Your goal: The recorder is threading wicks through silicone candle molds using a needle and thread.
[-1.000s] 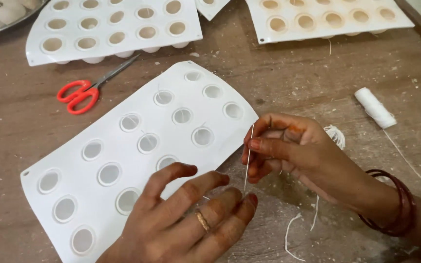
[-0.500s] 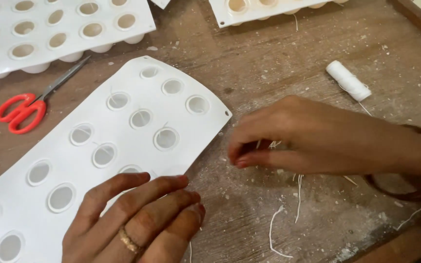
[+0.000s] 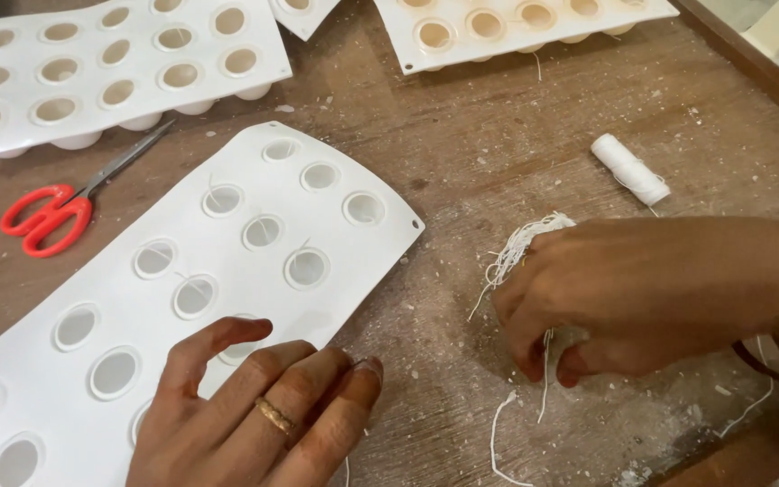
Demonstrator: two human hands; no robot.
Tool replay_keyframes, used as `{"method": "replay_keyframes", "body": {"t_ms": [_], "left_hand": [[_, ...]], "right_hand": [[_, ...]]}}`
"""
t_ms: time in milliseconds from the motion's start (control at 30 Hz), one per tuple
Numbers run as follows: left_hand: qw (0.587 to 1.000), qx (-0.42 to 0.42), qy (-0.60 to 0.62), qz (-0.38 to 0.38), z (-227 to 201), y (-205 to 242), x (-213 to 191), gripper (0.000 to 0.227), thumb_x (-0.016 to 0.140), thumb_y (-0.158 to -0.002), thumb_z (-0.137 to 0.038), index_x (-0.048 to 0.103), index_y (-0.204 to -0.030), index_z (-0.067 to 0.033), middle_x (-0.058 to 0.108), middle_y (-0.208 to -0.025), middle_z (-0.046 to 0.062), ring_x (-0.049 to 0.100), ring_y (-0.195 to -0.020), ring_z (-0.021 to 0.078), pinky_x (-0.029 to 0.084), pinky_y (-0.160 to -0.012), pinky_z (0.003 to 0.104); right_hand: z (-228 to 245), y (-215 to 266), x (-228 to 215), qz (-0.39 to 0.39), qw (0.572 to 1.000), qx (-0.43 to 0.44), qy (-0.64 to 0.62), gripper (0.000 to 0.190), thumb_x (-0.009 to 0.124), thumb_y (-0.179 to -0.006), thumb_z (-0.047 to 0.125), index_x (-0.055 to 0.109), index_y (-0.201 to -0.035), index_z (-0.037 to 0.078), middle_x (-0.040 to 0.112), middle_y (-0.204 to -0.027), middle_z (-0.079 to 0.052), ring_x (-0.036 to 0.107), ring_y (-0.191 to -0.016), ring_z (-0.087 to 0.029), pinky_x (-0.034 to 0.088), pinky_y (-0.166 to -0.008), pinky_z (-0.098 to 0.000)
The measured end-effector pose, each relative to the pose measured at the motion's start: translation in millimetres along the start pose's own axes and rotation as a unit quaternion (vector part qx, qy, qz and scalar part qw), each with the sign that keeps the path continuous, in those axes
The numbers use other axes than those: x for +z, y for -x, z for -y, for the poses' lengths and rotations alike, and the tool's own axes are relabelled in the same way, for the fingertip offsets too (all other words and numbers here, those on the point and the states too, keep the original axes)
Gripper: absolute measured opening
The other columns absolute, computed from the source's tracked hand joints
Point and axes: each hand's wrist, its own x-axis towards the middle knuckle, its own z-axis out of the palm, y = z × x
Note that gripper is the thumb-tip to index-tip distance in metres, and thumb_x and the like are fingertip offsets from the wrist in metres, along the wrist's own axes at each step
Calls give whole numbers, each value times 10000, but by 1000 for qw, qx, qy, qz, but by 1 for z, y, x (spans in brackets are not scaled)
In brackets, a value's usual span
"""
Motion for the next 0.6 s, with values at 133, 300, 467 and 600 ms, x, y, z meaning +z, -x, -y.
{"method": "replay_keyframes", "body": {"t_ms": [133,300,467,600], "left_hand": [[1000,21,-9,12,2,-2,-4,150,718,-898,-226,727,-1034,-163,707,-916,-30,684,-907,103,493,-1005,470],[999,27,6,25,5,-2,-4,162,698,-898,-194,758,-1031,-123,719,-915,3,684,-910,120,484,-1003,486],[999,32,7,21,3,-5,-6,197,695,-883,-170,763,-1053,-97,721,-910,20,687,-914,127,491,-992,485],[999,14,27,16,-2,-7,-5,194,707,-878,-171,774,-1042,-92,716,-899,10,695,-906,117,495,-987,477]], "right_hand": [[43,-8,-11,54,992,96,64,125,733,-882,195,759,-1003,178,746,-1020,19,693,-989,-127,581,-896,-346],[26,-12,12,20,979,119,167,168,728,-851,183,710,-981,79,686,-947,-37,668,-891,-182,543,-907,-448],[45,-14,0,73,977,127,157,152,584,-958,113,714,-881,91,670,-827,-28,649,-847,-157,466,-1031,-434],[50,-15,-10,41,988,97,113,118,659,-937,229,722,-914,132,655,-886,27,610,-907,-144,565,-855,-368]]}}
